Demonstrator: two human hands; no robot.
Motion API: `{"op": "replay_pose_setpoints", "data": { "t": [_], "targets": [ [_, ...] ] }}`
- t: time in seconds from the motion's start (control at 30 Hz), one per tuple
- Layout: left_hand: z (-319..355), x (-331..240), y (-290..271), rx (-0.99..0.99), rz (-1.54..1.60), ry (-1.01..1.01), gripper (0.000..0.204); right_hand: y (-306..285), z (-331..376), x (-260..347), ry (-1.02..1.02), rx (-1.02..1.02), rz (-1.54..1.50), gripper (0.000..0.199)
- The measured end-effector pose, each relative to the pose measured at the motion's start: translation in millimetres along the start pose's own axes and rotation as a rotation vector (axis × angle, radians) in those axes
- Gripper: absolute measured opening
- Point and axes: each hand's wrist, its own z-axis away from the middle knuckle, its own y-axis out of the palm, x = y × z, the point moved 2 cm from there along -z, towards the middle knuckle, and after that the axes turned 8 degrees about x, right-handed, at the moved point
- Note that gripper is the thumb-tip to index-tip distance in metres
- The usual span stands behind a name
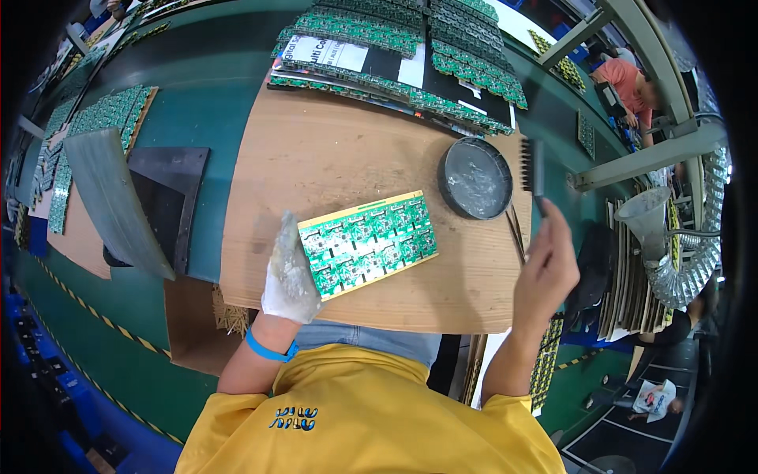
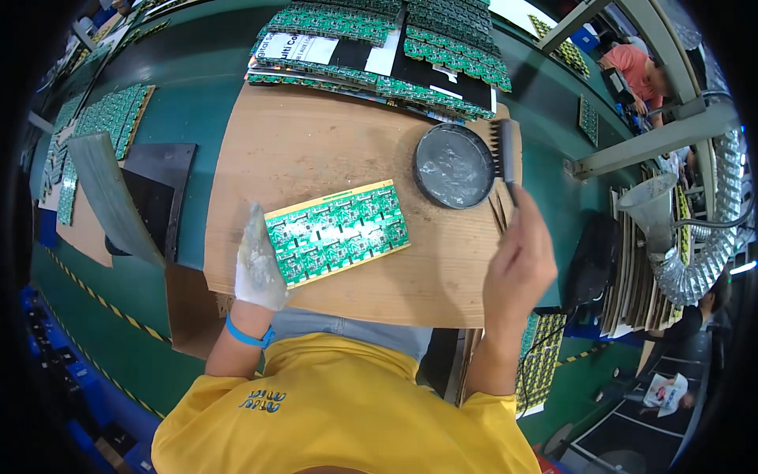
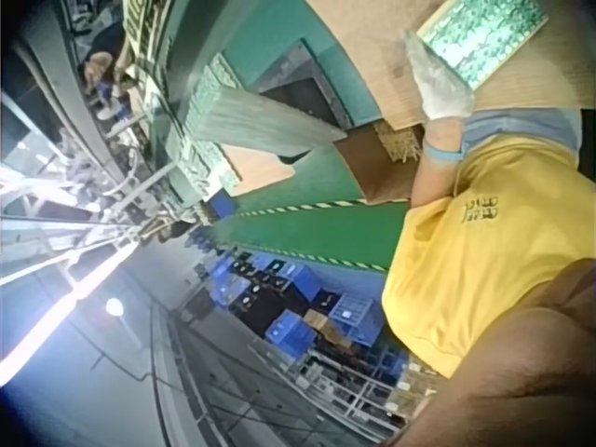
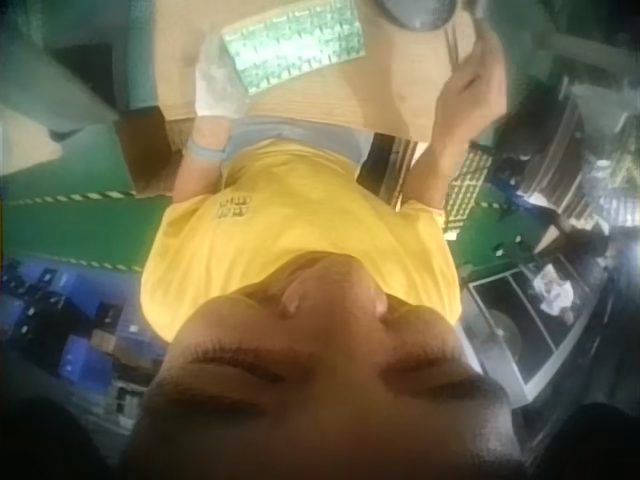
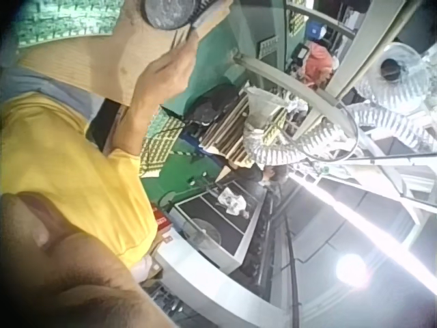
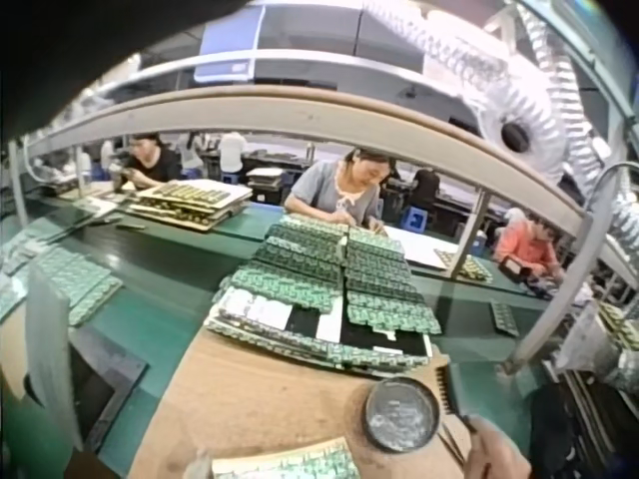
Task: Inspecting, cleaning, and marking printed circuit boards at an assembly station.
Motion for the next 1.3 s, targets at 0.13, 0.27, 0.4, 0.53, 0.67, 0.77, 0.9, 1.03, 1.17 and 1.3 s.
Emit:
{"op": "replay_pose_setpoints", "data": {
  "t": [0.13,0.27,0.4,0.53,0.67,0.77,0.9,1.03,1.17,1.3],
  "targets": [
    [-2.5,1.5,-12.2,0.109,-0.094,0.052,0.062,28.0,6.9,-27.3,-0.228,-0.011,0.178,0.024],
    [-4.2,3.3,-10.5,0.136,-0.154,0.052,0.062,15.8,8.4,-15.1,-0.031,-0.018,0.044,0.025],
    [-8.5,3.9,-14.6,0.063,0.019,-0.018,0.065,6.1,-0.8,-2.0,-0.126,-0.166,0.089,0.024],
    [-12.7,7.0,-17.8,0.117,0.221,-0.031,0.067,31.7,23.1,-2.1,0.088,0.04,-0.054,0.025],
    [-7.2,8.5,-16.3,0.139,0.21,0.006,0.066,41.1,65.8,49.2,0.044,0.186,-0.35,0.025],
    [-7.5,10.4,-23.9,0.261,0.203,0.003,0.067,60.0,92.0,95.8,-0.181,0.467,-0.499,0.031],
    [-4.7,10.6,-42.6,0.252,-0.953,0.348,0.072,70.8,92.0,83.9,-0.244,0.522,-0.281,0.036],
    [-8.3,10.4,-23.5,0.562,0.602,-0.103,0.066,58.4,69.6,43.8,0.038,0.354,-0.132,0.039],
    [0.1,17.1,-36.5,0.071,-1.31,0.575,0.063,50.0,86.3,91.9,-0.237,0.537,-0.353,0.044],
    [-0.2,3.1,-7.5,-0.07,-0.417,0.136,0.061,60.8,77.7,52.3,-0.14,0.45,-0.283,0.048]
  ]
}}
